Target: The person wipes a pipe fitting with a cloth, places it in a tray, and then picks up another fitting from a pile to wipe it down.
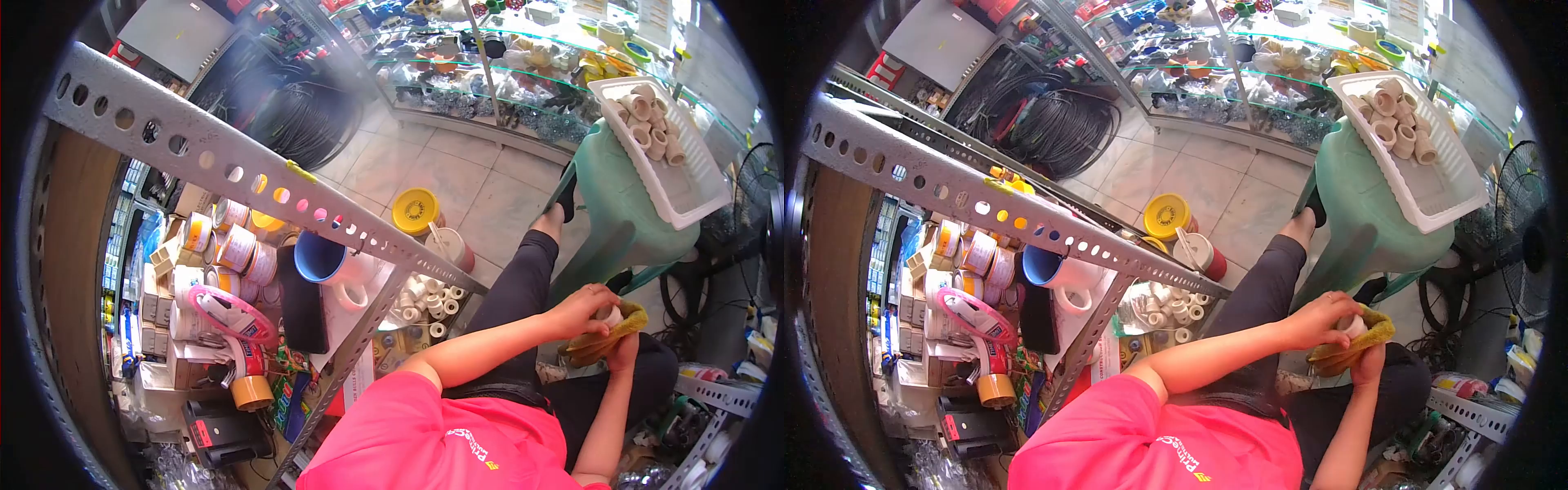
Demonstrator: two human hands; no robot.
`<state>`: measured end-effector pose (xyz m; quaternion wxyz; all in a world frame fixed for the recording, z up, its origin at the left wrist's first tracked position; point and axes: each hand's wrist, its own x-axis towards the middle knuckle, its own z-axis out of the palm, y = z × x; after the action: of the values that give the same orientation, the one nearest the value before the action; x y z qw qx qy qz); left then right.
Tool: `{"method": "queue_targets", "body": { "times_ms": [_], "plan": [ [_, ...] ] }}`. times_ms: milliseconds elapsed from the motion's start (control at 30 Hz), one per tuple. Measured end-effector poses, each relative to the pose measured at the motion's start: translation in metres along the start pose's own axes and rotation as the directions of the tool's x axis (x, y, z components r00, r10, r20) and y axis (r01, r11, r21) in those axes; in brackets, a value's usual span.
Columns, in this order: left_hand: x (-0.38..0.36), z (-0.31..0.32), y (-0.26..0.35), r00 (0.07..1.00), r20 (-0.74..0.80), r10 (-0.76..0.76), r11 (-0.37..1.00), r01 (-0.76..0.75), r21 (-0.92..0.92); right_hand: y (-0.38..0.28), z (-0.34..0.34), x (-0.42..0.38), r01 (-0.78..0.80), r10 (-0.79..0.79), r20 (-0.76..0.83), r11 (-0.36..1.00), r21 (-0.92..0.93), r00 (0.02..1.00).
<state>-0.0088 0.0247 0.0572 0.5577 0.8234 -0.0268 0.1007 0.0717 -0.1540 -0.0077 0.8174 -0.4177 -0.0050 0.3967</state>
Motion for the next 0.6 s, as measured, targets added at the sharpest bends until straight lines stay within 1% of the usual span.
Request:
{"method": "queue_targets", "body": {
  "times_ms": [33,67,100,133,200,233,267,300,367,433,467,567,600],
  "plan": [
    [0.000,-0.002,0.003,0.999,-0.041,-0.028,0.999,0.027,-0.023,-0.002,0.003,-0.001,0.010,-0.010,-0.012,1.000,0.023,1.000],
    [0.001,0.000,0.003,0.989,-0.075,-0.125,0.991,0.121,-0.058,-0.001,0.003,0.000,0.104,-0.101,0.026,0.974,-0.200,0.995],
    [0.000,0.003,0.001,0.970,-0.104,-0.222,0.973,0.212,-0.097,0.000,0.005,0.002,0.198,-0.180,0.083,0.890,-0.410,0.980],
    [0.001,0.006,-0.001,0.940,-0.131,-0.314,0.945,0.296,-0.137,-0.001,0.007,0.003,0.288,-0.244,0.155,0.751,-0.594,0.957],
    [0.001,0.019,-0.011,0.892,-0.134,-0.432,0.901,0.422,-0.096,0.008,0.019,-0.007,0.335,-0.302,0.176,0.636,-0.695,0.937],
    [0.000,0.029,-0.019,0.866,-0.128,-0.484,0.875,0.478,-0.076,0.020,0.012,-0.005,0.383,-0.348,0.214,0.547,-0.745,0.913],
    [-0.004,0.038,-0.031,0.904,-0.173,-0.392,0.919,0.394,-0.026,0.030,0.003,0.000,0.402,-0.370,0.216,0.555,-0.729,0.903],
    [-0.006,0.035,-0.019,0.941,-0.214,-0.263,0.956,0.284,0.076,0.034,0.001,0.001,0.420,-0.398,0.213,0.560,-0.714,0.893],
    [-0.003,0.037,-0.018,0.937,-0.220,-0.272,0.949,0.299,0.100,0.027,0.020,-0.003,0.462,-0.475,0.201,0.534,-0.708,0.857],
    [0.000,0.035,-0.015,0.916,-0.191,-0.352,0.930,0.365,0.039,0.022,0.021,-0.002,0.444,-0.440,0.218,0.516,-0.732,0.871],
    [-0.002,0.038,-0.016,0.940,-0.201,-0.276,0.953,0.295,0.071,0.034,0.008,0.003,0.444,-0.497,0.145,0.561,-0.699,0.856],
    [-0.009,0.046,-0.022,0.972,-0.196,-0.126,0.964,0.167,0.206,0.046,-0.009,0.009,0.258,-0.420,-0.107,0.719,-0.646,0.901],
    [-0.007,0.042,-0.015,0.981,-0.195,-0.017,0.962,0.070,0.265,0.046,-0.012,0.013,0.102,-0.234,-0.201,0.854,-0.511,0.951]
  ]
}}
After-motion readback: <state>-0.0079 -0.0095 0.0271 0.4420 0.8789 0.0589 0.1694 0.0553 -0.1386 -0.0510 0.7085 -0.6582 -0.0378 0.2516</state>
